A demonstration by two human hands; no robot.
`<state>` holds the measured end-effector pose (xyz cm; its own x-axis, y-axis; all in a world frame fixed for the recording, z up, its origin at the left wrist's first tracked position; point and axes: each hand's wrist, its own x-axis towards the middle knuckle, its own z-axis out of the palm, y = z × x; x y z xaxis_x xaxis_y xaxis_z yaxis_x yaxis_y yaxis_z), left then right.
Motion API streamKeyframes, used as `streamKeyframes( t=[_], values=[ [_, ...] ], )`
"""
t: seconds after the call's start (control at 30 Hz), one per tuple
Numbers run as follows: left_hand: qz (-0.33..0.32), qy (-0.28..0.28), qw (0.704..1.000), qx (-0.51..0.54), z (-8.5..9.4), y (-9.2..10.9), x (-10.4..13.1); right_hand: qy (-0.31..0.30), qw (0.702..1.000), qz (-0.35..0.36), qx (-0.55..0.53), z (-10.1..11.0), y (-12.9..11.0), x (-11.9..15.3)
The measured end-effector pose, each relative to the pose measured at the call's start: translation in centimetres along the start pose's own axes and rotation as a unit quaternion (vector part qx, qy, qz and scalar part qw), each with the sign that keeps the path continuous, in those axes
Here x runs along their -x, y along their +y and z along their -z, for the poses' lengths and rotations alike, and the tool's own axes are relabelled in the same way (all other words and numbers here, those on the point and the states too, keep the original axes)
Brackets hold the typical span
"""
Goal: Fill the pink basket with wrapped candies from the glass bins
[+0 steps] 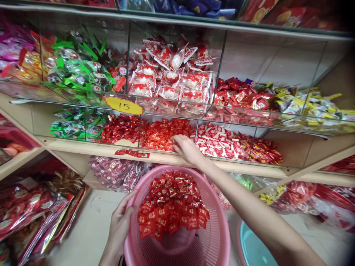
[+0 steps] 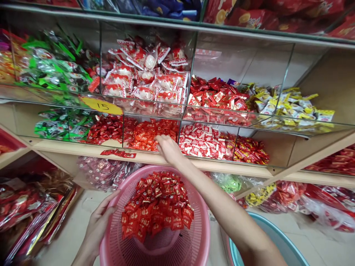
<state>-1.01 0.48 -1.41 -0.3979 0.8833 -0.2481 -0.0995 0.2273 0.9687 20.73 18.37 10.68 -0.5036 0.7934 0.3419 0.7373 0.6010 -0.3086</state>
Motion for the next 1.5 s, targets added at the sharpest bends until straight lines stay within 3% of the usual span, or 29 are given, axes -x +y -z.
streamKeyframes(
  t=[0.13, 0.3, 0.67, 0.77, 0.97, 1.07, 1.17, 1.3, 1.4, 1.5],
  values=[
    [-0.005, 0.003, 1.000, 0.000, 0.0, 0.0, 0.1, -0.088, 0.990, -0.099, -0.057, -1.8, 1.9, -3.9],
    [-0.015, -0.003, 1.000, -0.011, 0.0, 0.2, 0.1, -0.147, 0.973, -0.142, -0.104, -4.0, 3.2, -4.9],
    [-0.005, 0.001, 1.000, -0.006, 0.3, -0.5, -0.3, -0.222, 0.926, -0.147, -0.270, -2.6, 3.0, -4.2],
    [-0.005, 0.002, 1.000, -0.011, 0.2, -0.3, -0.2, -0.207, 0.914, -0.149, -0.316, -2.5, 2.8, -3.8],
    [-0.006, -0.006, 1.000, -0.002, 0.1, 0.1, 0.0, -0.099, 0.884, -0.187, -0.416, -1.9, 1.8, -2.9],
    [0.006, -0.007, 1.000, 0.006, 0.1, 0.0, -0.1, -0.076, 0.855, -0.208, -0.469, -0.5, 0.7, -2.0],
    [0.008, -0.007, 1.000, 0.006, 0.0, -0.2, -0.1, -0.049, 0.837, -0.183, -0.513, 0.8, -0.9, -0.2],
    [0.003, -0.009, 1.000, 0.008, 0.0, -0.3, 0.0, -0.101, 0.822, -0.133, -0.544, -0.2, -2.5, 3.6],
    [0.009, -0.010, 1.000, 0.009, 0.0, -0.1, 0.1, -0.142, 0.860, -0.091, -0.482, -3.2, -2.9, 6.9],
    [0.015, -0.010, 1.000, 0.010, -0.1, 0.1, 0.2, -0.125, 0.908, -0.045, -0.398, -6.0, -3.1, 9.6]
  ],
)
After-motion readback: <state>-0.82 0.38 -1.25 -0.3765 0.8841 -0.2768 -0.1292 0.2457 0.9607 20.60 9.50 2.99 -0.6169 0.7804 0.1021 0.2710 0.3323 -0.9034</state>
